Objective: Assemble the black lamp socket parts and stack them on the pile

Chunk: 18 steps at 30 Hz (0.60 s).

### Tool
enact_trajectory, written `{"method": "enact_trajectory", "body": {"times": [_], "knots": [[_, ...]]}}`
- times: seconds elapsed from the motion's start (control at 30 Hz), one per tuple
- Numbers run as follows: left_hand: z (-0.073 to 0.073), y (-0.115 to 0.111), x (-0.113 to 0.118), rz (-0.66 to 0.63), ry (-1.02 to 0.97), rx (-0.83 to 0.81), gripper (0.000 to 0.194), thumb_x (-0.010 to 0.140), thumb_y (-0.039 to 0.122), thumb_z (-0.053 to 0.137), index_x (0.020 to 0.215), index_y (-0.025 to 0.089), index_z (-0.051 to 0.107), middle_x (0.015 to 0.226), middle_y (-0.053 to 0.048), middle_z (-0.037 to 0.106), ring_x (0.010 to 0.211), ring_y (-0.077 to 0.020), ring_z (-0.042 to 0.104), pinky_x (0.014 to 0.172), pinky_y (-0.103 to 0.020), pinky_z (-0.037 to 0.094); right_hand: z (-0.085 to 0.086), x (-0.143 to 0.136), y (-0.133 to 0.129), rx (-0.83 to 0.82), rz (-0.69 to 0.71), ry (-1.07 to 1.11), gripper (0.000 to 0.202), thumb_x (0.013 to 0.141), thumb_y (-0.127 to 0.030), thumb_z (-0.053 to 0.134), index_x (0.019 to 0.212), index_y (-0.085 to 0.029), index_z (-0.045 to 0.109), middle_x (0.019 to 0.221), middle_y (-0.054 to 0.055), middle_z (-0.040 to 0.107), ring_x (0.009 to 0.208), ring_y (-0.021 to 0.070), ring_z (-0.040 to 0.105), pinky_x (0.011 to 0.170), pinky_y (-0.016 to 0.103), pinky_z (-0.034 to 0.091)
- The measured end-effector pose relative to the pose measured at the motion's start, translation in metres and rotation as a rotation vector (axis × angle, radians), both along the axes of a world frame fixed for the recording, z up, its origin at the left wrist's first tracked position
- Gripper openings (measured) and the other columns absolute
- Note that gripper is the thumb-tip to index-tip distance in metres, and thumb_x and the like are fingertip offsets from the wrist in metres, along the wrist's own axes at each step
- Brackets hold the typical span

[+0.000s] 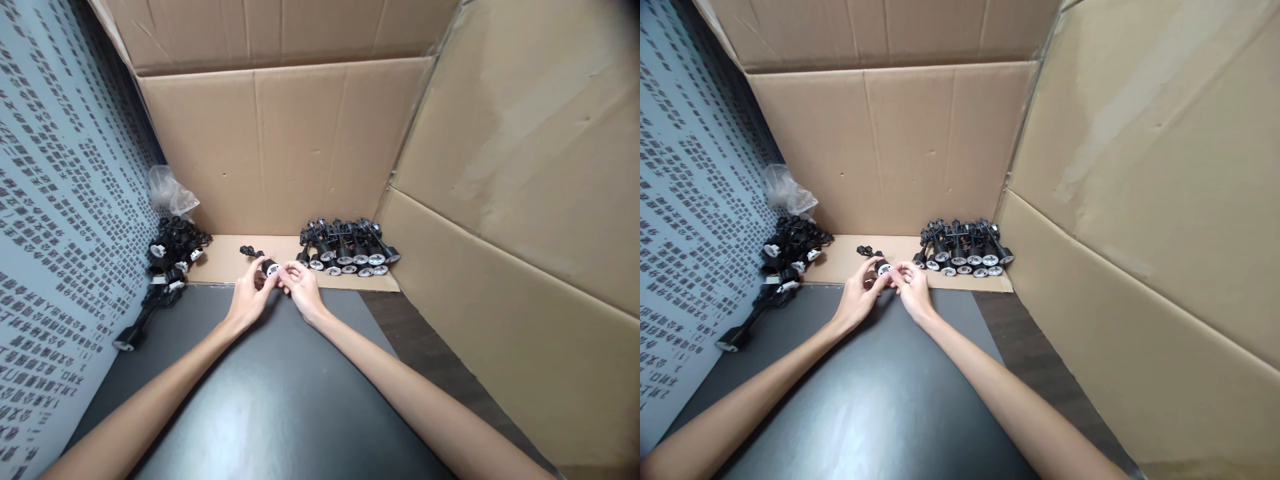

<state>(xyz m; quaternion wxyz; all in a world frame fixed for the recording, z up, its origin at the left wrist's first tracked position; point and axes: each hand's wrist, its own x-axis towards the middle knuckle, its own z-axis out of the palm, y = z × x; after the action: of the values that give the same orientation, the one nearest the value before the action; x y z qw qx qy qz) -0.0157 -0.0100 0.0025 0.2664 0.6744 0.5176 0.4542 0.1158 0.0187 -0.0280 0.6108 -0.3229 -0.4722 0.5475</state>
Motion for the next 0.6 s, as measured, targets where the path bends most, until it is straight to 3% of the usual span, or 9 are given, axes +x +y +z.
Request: {"method": "enact_trajectory", "body": {"times": [0.6], "knots": [[-0.0024,-0.0023,0.0013,0.136,0.200,0.046,0.038,0.092,0.038,0.046,0.122,0.019,0.060,0.090,-0.003,0.072,0.070,-0.0164,0.065,0.071,-0.027,0.050,0.0035,0.0010,-0.0087,-0.058,0.007,-0.071,0.029,0.066,-0.042,0.077,0.076,-0.018,0.065,0.072,0.004,0.068,0.065,0.0177,0.066,0.046,0.022,0.046]]}}
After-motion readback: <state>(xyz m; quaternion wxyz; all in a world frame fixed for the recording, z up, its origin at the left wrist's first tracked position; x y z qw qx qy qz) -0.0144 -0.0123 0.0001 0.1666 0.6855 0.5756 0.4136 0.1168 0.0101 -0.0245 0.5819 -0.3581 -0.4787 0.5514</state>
